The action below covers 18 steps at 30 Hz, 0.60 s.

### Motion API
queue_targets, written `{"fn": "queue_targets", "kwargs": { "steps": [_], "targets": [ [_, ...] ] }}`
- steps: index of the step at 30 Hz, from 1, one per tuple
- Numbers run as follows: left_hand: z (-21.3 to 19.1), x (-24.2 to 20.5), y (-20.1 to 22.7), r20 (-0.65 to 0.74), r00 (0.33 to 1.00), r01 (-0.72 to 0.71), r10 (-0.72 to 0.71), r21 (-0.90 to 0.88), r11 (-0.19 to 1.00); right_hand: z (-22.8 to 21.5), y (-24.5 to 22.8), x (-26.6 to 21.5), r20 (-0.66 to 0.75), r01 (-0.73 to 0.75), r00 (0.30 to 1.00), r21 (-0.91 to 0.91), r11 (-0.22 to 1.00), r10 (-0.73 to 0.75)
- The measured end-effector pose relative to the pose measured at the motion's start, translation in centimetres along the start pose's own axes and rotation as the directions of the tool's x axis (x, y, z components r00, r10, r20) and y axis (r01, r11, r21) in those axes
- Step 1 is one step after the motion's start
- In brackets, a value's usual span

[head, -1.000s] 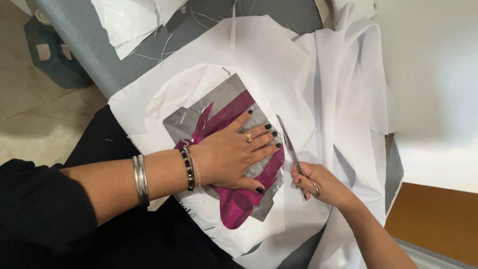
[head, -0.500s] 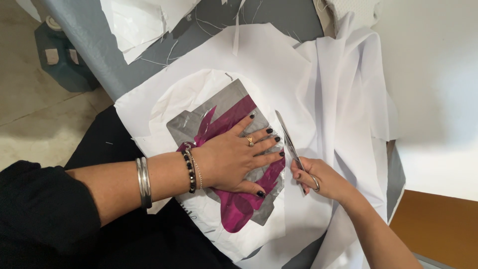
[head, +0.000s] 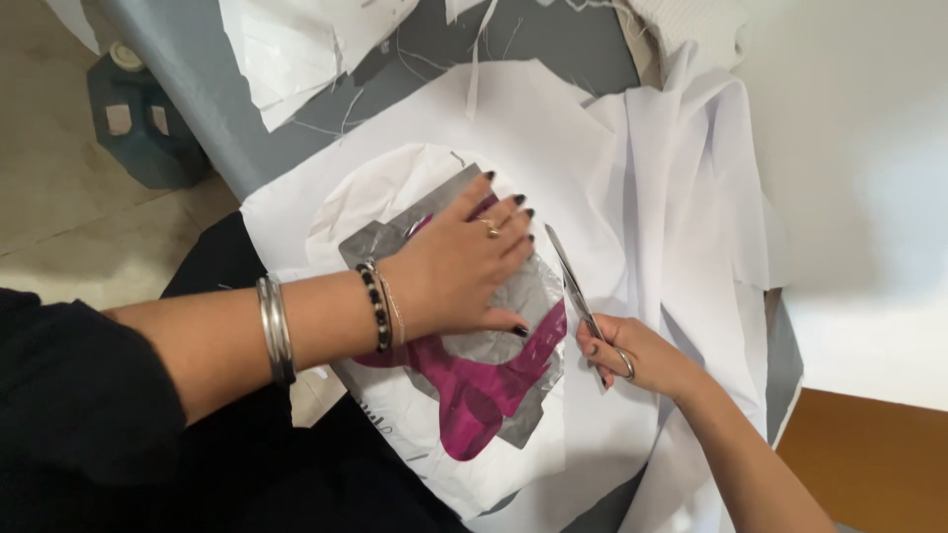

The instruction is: Cutting out a bow-shaped printed pattern from a white fabric sheet using scissors

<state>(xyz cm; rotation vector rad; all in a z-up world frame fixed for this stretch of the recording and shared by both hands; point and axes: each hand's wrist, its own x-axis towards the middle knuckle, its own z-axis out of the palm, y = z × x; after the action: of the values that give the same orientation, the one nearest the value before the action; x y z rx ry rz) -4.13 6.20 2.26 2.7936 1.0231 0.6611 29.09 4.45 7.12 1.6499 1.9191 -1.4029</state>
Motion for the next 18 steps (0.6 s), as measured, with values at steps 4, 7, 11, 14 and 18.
{"fn": "queue_targets", "kwargs": {
  "steps": [4,7,11,14,18],
  "targets": [
    [0.9,-0.7,-1.3,0.262,0.964,0.028,-0.033,0.020,0.999,-0.8,-0.9,0.6,0.039,0.007,0.999,0.047,0.999,-0.009],
    [1.1,-0.9,-1.4,0.282,0.959,0.030,-0.023,-0.019,0.999,-1.1,-1.1,1.0,0.044,0.001,0.999,0.039,0.999,-0.003],
    [0.8,-1.0,-1.4,0.297,0.954,0.038,-0.029,-0.025,0.999,-1.6,-0.3,1.7,0.047,-0.004,0.999,0.009,1.000,0.004],
    [0.4,-0.9,-1.4,0.329,0.944,0.028,-0.021,-0.018,0.999,-1.5,-0.2,1.5,0.035,-0.006,0.999,0.001,1.000,0.006],
    [0.2,-0.8,-1.5,0.360,0.933,0.034,-0.017,-0.039,0.999,-1.2,0.4,1.6,-0.001,-0.019,1.000,-0.012,1.000,0.019]
  ]
}}
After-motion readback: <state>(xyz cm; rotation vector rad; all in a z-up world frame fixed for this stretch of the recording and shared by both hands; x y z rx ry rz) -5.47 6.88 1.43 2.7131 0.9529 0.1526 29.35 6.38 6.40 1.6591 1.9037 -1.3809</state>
